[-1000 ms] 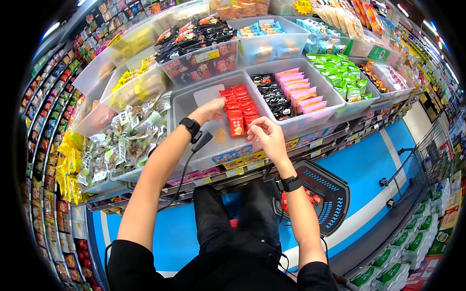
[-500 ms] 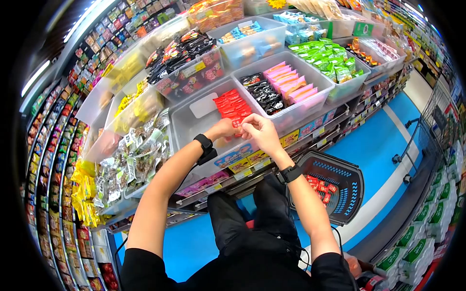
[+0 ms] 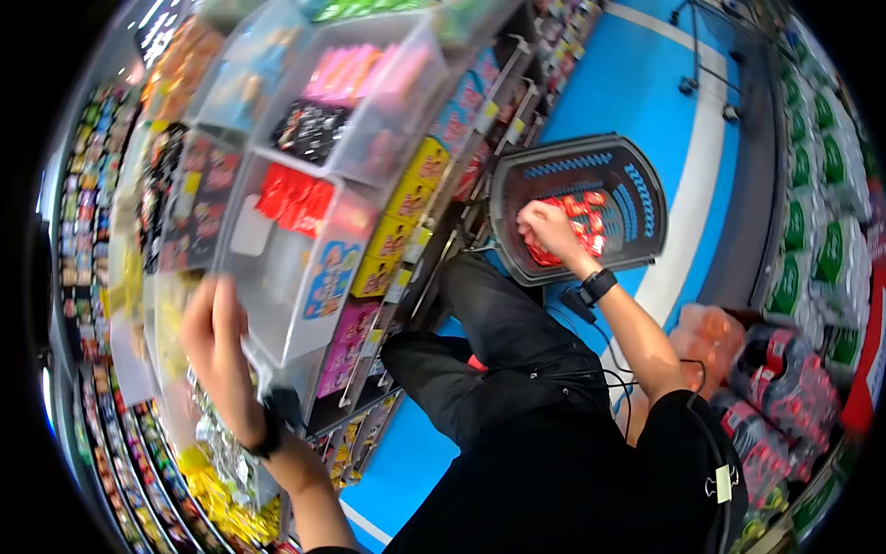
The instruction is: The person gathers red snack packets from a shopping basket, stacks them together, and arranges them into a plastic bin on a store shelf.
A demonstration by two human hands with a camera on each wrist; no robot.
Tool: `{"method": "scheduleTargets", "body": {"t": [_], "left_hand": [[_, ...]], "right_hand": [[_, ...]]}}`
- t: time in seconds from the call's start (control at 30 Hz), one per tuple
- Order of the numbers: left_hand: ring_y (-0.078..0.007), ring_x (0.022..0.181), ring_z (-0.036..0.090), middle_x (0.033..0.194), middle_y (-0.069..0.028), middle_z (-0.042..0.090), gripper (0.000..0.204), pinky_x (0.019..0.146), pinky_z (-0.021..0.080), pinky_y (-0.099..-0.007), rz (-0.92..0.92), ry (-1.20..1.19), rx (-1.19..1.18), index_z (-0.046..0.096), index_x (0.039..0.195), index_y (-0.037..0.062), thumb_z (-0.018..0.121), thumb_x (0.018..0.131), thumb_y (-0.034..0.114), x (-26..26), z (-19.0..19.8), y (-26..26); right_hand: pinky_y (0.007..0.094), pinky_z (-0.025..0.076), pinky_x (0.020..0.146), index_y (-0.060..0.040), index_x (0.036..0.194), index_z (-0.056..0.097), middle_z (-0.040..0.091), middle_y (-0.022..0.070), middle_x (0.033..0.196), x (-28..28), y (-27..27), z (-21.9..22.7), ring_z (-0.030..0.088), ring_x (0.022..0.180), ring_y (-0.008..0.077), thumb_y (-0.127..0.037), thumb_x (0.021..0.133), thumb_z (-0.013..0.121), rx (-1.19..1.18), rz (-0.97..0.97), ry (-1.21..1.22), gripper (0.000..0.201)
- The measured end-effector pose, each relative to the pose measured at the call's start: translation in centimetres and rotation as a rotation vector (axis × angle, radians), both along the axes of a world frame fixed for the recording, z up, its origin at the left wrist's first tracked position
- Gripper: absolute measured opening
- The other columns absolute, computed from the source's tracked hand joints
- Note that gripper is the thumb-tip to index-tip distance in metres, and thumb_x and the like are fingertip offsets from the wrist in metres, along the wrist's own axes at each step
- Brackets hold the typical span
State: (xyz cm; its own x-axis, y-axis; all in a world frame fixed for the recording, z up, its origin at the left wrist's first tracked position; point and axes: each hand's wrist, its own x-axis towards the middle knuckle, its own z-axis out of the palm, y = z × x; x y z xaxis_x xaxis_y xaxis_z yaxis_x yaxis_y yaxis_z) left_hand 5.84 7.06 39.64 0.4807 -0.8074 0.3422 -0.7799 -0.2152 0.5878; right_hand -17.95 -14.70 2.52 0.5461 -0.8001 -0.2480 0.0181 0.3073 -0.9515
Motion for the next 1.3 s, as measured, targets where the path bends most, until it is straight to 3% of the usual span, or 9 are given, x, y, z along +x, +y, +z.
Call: {"method": "scheduleTargets", "body": {"t": [0.1,0.27,0.37,0.43,0.6,0.7,0.83,1.03,1.3], "left_hand": [[-0.0177,0.048,0.047,0.058,-0.0061,0.050,0.020,0.046,0.034,-0.0282,-0.508,0.167,-0.167,0.050,0.061,0.0014,0.064,0.075,0.002,-5.3,-6.4,-1.3],[-0.0191,0.062,0.060,0.069,-0.0131,0.061,0.024,0.059,0.046,-0.0324,-0.493,0.367,0.550,0.062,0.087,-0.0034,0.061,0.091,0.021,-8.1,-25.7,-13.1],[-0.0193,0.070,0.066,0.070,-0.0147,0.064,0.030,0.064,0.051,-0.0344,-0.490,0.098,0.671,0.062,0.093,-0.0043,0.058,0.093,0.025,-9.0,-39.8,-18.9],[-0.0175,0.070,0.065,0.074,-0.0110,0.066,0.029,0.062,0.052,-0.0312,-0.377,0.495,0.696,0.062,0.094,-0.0033,0.056,0.094,0.025,-9.5,-48.1,-22.7],[-0.0121,0.068,0.061,0.081,-0.0038,0.062,0.016,0.057,0.049,-0.0256,-0.238,1.465,0.569,0.060,0.099,0.0035,0.052,0.095,0.017,-10.7,-53.1,-23.9],[-0.0124,0.072,0.061,0.082,-0.0043,0.061,0.015,0.059,0.048,-0.0247,-0.351,1.512,0.733,0.059,0.100,0.0035,0.050,0.096,0.015,-9.5,-51.3,-25.0],[-0.0123,0.071,0.058,0.079,-0.0021,0.058,0.014,0.057,0.045,-0.0254,-0.164,1.510,0.676,0.059,0.099,0.0052,0.050,0.095,0.015,-7.5,-52.1,-26.4],[-0.0117,0.069,0.057,0.077,-0.0012,0.057,0.013,0.055,0.043,-0.0259,-0.134,1.545,0.729,0.060,0.096,0.0062,0.053,0.093,0.017,-8.0,-53.3,-28.0],[-0.0117,0.069,0.057,0.078,-0.0011,0.057,0.014,0.054,0.043,-0.0255,-0.068,1.529,0.671,0.060,0.094,0.0060,0.052,0.093,0.017,-8.9,-54.2,-28.4]], "right_hand": [[0.0281,0.048,0.044,-0.0024,0.077,0.064,0.066,0.0069,0.064,-6.7,-2.3,-10.3,0.061,0.048,0.0138,-0.028,0.088,0.061,0.059,0.141,0.653,0.028],[0.0362,0.049,0.050,0.0005,0.077,0.063,0.063,0.0121,0.062,-10.4,-7.1,-16.8,0.063,0.052,0.0214,-0.029,0.084,0.063,-0.086,0.239,0.750,0.031],[0.0389,0.051,0.054,0.0032,0.071,0.064,0.063,0.0166,0.062,-9.1,-10.8,-23.4,0.063,0.052,0.0253,-0.028,0.082,0.059,-0.120,0.303,0.807,0.034],[0.0435,0.053,0.072,0.0036,0.083,0.070,0.068,0.0229,0.085,-7.1,-12.3,-27.7,0.069,0.080,0.0339,-0.034,0.078,0.064,-0.185,0.377,0.942,0.038],[0.0421,0.045,0.099,-0.0087,0.139,0.043,0.053,0.0210,0.132,-0.6,-12.4,-32.9,0.054,0.119,0.0358,-0.031,0.064,0.081,-0.349,0.727,1.008,0.087],[0.0457,0.037,0.107,-0.0175,0.149,0.029,0.033,0.0162,0.150,1.3,-12.4,-34.8,0.037,0.134,0.0371,-0.033,0.062,0.085,-0.579,0.936,1.131,0.104],[0.0598,0.035,0.105,-0.0258,0.154,0.013,0.012,0.0166,0.158,3.0,-11.4,-39.1,0.025,0.138,0.0482,-0.042,0.058,0.088,-0.312,0.860,1.219,0.123],[0.0713,0.038,0.092,-0.0263,0.154,0.010,0.003,0.0255,0.155,6.2,-6.4,-41.0,0.027,0.129,0.0601,-0.053,0.068,0.076,-0.271,0.721,1.394,0.111],[0.0678,0.042,0.086,-0.0225,0.141,0.031,0.024,0.0225,0.147,5.3,-4.8,-43.4,0.044,0.115,0.0566,-0.040,0.088,0.058,-0.349,0.564,1.434,0.063]]}}
